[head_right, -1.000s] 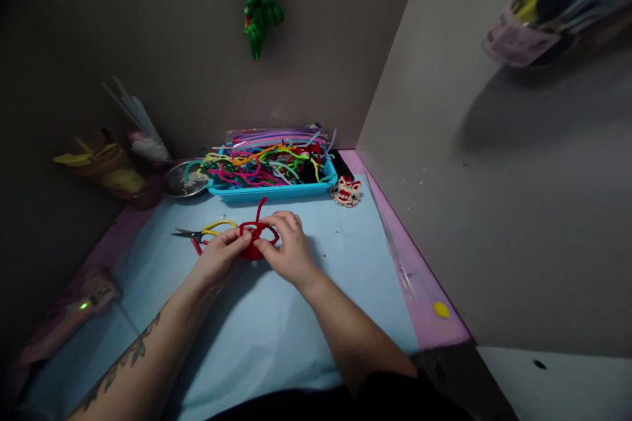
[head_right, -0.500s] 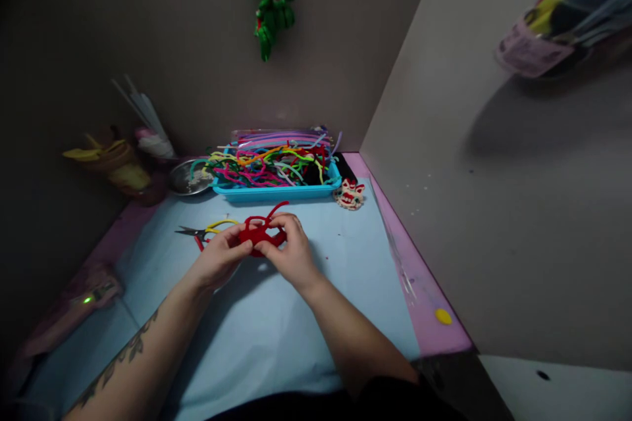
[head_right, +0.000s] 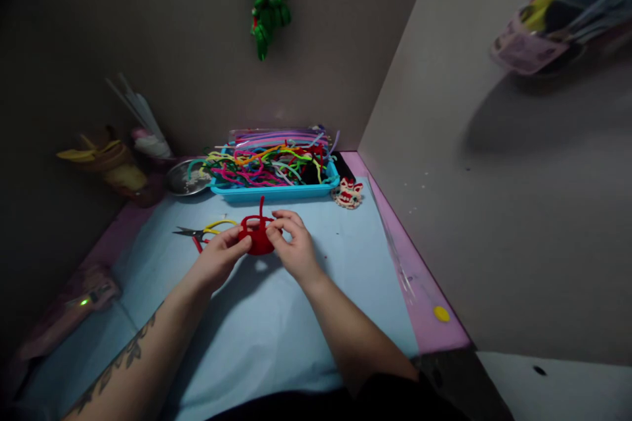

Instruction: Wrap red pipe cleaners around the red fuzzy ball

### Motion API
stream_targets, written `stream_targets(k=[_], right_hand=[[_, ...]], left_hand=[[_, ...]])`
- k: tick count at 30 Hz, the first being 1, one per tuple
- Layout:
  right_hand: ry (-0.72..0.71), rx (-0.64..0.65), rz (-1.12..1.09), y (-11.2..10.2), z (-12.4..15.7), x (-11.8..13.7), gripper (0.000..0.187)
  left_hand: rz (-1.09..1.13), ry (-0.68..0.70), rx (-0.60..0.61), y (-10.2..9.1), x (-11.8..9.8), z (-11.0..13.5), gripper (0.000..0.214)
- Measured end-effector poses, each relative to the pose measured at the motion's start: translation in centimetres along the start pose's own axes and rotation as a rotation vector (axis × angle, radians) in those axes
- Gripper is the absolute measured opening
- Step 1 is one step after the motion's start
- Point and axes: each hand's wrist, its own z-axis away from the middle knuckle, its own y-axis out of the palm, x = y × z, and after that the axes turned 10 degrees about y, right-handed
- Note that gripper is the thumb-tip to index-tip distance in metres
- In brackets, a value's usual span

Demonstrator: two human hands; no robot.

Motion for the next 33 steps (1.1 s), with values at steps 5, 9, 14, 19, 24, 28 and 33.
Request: stream_targets(k=[5, 9, 14, 19, 24, 28, 33], right_hand=[[0.082, -0.016, 0.010, 0.1, -0.2, -0.3, 0.019], [0.093, -0.042, 0.027, 0.2, -0.2, -0.3, 0.016], [0.088, -0.050, 0.051, 0.3, -0.3, -0.4, 0.014], [0.086, -0.028, 0.108, 0.3, -0.2, -0.2, 0.009], [-0.003, -0.105, 0.273, 0.4, 0.2, 0.2, 0.006], [-0.088, -0.130, 0.340, 0.8, 0.4, 0.0, 0.011], [0.157, -0.032, 0.137, 1.4, 0.4, -0.7, 0.012]], left_hand=[[-0.057, 0.005, 0.009, 0.1, -0.1, 0.2, 0.029], [-0.042, -0.009, 0.015, 0.0, -0.1, 0.1, 0.029], [0.007, -0.036, -0.021, 0.0, 0.2, -0.1, 0.034], [-0.002, -0.036, -0.161, 0.3, 0.4, -0.3, 0.031], [-0.141, 0.052, -0.216, 0.2, 0.6, -0.3, 0.024], [-0.323, 0.134, -0.187, 0.2, 0.5, -0.3, 0.026], [-0.506, 0.186, -0.121, 0.4, -0.2, -0.1, 0.029]])
